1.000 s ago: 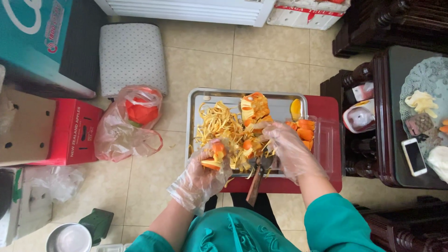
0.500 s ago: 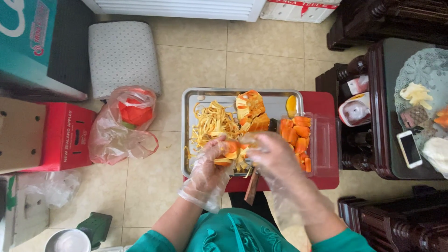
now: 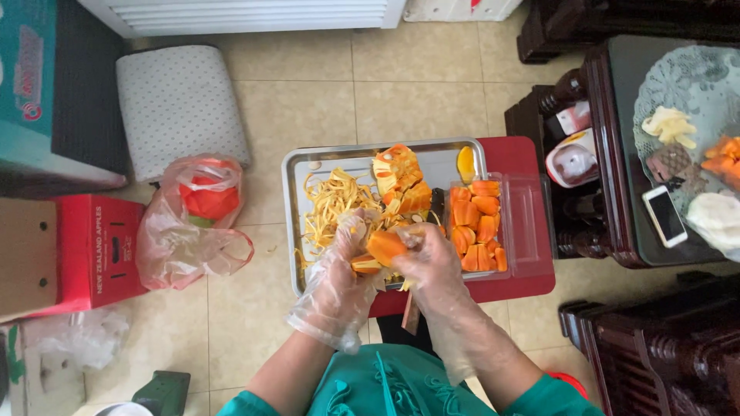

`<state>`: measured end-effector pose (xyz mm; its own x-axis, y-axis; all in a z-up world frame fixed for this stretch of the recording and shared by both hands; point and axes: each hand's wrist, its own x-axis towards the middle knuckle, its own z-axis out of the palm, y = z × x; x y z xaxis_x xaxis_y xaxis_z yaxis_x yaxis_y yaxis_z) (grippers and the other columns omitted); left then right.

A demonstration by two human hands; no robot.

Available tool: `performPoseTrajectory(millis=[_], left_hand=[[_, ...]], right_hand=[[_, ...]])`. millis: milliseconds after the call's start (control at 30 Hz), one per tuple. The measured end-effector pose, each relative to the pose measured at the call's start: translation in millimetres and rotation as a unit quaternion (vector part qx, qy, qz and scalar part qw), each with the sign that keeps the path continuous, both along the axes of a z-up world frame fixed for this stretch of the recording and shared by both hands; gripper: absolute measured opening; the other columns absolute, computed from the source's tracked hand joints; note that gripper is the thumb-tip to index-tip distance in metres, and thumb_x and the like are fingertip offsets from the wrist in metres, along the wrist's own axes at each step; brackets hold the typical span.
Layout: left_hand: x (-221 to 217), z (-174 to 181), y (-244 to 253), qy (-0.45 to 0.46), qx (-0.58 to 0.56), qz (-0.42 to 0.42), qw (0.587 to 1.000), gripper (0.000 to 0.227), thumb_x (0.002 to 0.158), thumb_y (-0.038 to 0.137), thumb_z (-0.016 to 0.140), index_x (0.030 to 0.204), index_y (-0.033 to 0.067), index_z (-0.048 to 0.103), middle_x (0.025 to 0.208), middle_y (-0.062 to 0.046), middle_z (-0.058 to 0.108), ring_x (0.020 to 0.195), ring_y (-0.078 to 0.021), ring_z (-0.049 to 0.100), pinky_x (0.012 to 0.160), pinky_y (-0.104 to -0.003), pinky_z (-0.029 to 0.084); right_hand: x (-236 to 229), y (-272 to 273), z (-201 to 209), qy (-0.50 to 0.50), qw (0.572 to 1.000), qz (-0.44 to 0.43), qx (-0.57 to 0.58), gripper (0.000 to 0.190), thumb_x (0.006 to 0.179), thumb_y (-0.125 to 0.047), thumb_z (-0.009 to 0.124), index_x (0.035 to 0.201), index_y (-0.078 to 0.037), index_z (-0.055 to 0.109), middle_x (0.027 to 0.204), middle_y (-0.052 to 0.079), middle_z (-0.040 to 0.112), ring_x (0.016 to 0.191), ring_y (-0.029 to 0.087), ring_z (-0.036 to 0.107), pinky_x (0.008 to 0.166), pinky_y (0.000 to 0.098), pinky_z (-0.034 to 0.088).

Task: Peeling and separating jackfruit segments from the core and placing them on a tray

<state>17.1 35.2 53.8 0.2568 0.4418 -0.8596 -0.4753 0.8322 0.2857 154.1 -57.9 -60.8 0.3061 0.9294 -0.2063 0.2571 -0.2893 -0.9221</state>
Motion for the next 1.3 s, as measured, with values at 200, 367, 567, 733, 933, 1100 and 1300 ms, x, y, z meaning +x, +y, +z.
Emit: performPoseTrajectory(millis=[200, 367, 567, 733, 933, 1100, 1300], left_hand=[[-15, -103, -18, 0.272, 0.541, -0.273, 0.748, 0.053, 0.084, 0.006, 0.072, 0.134, 0.0139, 0.058, 0.109, -0.005, 0.071, 0.083, -0.0139, 0.069, 0.073, -0.026, 0.056], [-22, -116, -21, 0.219, 0.394, -0.229, 0.863, 0.079, 0.08, -0.013, 0.066, 0.151, 0.0134, 0.045, 0.15, -0.01, 0.06, 0.139, -0.0213, 0.061, 0.105, -0.027, 0.059], [-1, -82, -5, 0.067, -0.049, 0.062, 0.995, 0.027, 0.092, 0.029, 0.072, 0.116, 0.0183, 0.069, 0.12, -0.002, 0.076, 0.09, -0.012, 0.065, 0.067, -0.021, 0.053], [-8, -93, -11, 0.05, -0.047, 0.024, 0.997, 0.029, 0.092, 0.032, 0.074, 0.117, 0.0184, 0.071, 0.112, 0.0, 0.079, 0.061, -0.0089, 0.058, 0.053, -0.018, 0.055], [-15, -125, -22, 0.068, -0.017, 0.006, 0.997, 0.031, 0.095, 0.035, 0.069, 0.123, 0.0213, 0.067, 0.119, 0.002, 0.076, 0.06, -0.0135, 0.054, 0.055, -0.022, 0.053], [-19, -145, -28, 0.067, -0.069, 0.034, 0.995, 0.034, 0.088, 0.033, 0.075, 0.12, 0.023, 0.07, 0.116, 0.004, 0.073, 0.076, -0.0046, 0.06, 0.064, -0.018, 0.057], [0, -127, -26, 0.102, -0.097, -0.009, 0.99, 0.033, 0.092, 0.028, 0.07, 0.123, 0.0165, 0.073, 0.114, -0.005, 0.068, 0.078, -0.0113, 0.057, 0.063, -0.018, 0.051]], right_hand=[[6, -4, 48, 0.172, 0.984, -0.044, -0.024, 0.047, 0.095, -0.003, 0.058, 0.142, -0.005, 0.059, 0.152, 0.007, 0.057, 0.138, 0.02, 0.059, 0.112, 0.0315, 0.047], [90, -42, -32, 0.563, 0.727, -0.372, -0.123, 0.027, 0.09, -0.028, 0.07, 0.109, -0.01, 0.065, 0.066, -0.001, 0.052, 0.05, 0.006, 0.054, 0.04, 0.0169, 0.039], [220, -122, -62, 0.497, 0.81, -0.307, -0.048, 0.048, 0.098, -0.02, 0.062, 0.142, -0.002, 0.058, 0.109, 0.019, 0.066, 0.059, 0.008, 0.061, 0.038, 0.0171, 0.048], [182, -71, -6, 0.085, 0.814, -0.526, -0.23, 0.037, 0.09, -0.004, 0.078, 0.124, -0.011, 0.066, 0.096, 0.007, 0.074, 0.075, 0.013, 0.068, 0.068, 0.0228, 0.055], [207, -57, -69, -0.203, 0.908, -0.233, -0.283, 0.014, 0.091, -0.018, 0.074, 0.101, -0.01, 0.078, 0.086, 0.005, 0.074, 0.07, 0.019, 0.068, 0.063, 0.0337, 0.057], [242, -80, -174, -0.315, 0.929, -0.129, -0.145, 0.019, 0.076, -0.015, 0.072, 0.091, -0.024, 0.077, 0.103, -0.001, 0.077, 0.089, 0.023, 0.073, 0.063, 0.0377, 0.054], [221, -41, -95, -0.337, 0.879, 0.001, -0.338, 0.036, 0.073, -0.022, 0.058, 0.1, -0.015, 0.081, 0.106, 0.006, 0.079, 0.106, 0.03, 0.071, 0.088, 0.0406, 0.055]])
